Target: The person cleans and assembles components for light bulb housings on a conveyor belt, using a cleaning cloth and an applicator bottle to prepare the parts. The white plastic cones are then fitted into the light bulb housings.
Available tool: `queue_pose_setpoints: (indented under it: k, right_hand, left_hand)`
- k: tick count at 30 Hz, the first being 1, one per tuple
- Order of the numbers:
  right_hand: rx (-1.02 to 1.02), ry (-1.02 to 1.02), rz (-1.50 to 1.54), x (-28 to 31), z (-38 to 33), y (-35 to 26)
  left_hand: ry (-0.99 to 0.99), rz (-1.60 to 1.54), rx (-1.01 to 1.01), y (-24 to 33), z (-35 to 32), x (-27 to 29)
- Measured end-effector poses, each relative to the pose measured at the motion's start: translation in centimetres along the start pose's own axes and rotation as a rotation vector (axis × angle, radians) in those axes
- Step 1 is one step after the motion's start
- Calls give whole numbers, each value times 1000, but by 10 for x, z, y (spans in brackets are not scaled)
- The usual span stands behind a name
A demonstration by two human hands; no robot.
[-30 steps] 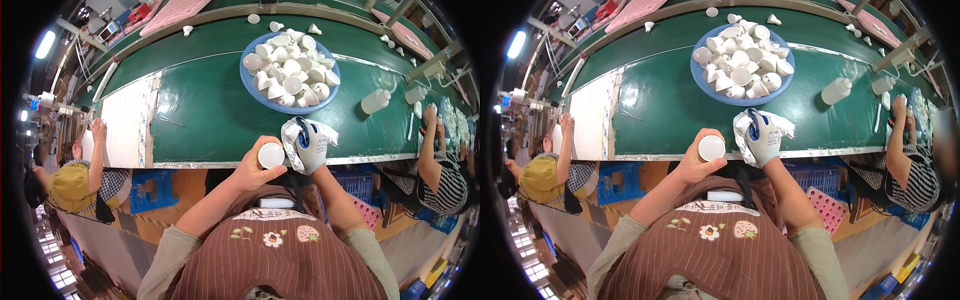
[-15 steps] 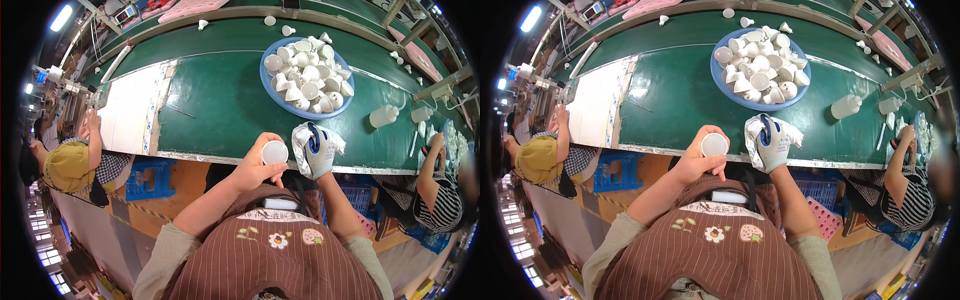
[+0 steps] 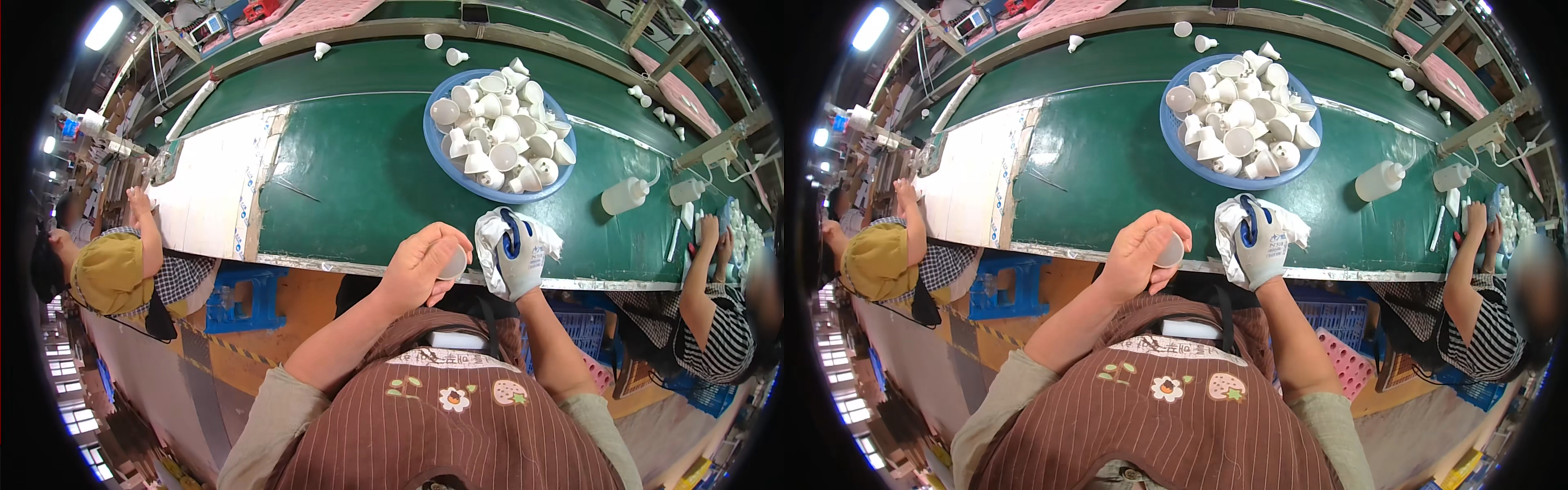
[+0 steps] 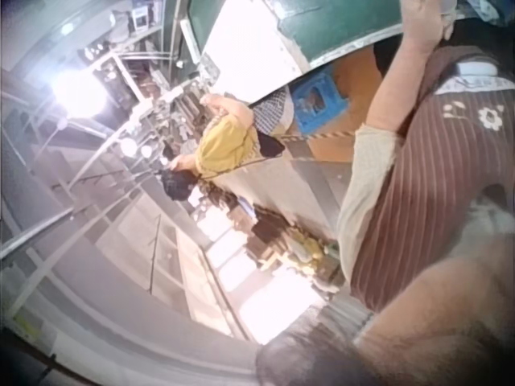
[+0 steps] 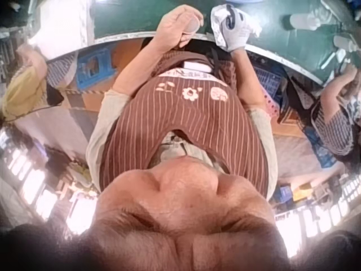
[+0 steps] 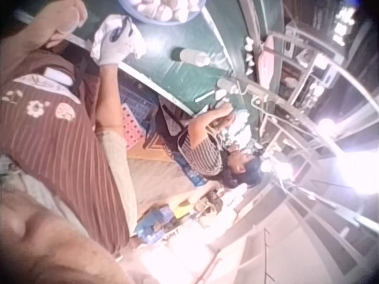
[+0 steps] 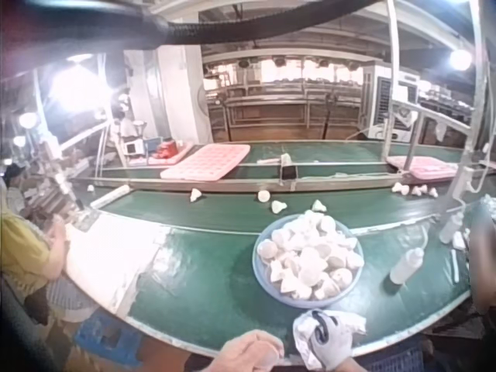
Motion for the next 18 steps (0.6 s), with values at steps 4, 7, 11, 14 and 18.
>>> queue_pose_setpoints:
  k: [4, 7, 11, 14, 18]
  right_hand:
    - [12, 15, 30, -1, 0, -1]
    - [26, 28, 30, 0, 0, -1]
    - [4, 9, 25, 0, 1, -1]
    - [18, 3, -2, 2, 3, -7]
    - [33, -1, -13, 1, 2, -4]
  left_hand:
    - [44, 9, -73, 15, 1, 0]
    - [205, -86, 14, 13, 2, 4]
    - [211, 38, -60, 12, 6, 13]
    - [193, 76, -42, 3, 6, 20]
    - [187, 66, -20, 3, 5, 21]
Point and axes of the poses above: each hand's wrist, its own z-axis towards the middle knuckle, its own x-axis out of the back of the hand, y = z × x, the point moved 10 cm from there along z, towards the middle knuckle, and after that the axes turned 14 degrees about y, right-handed, at the moved point
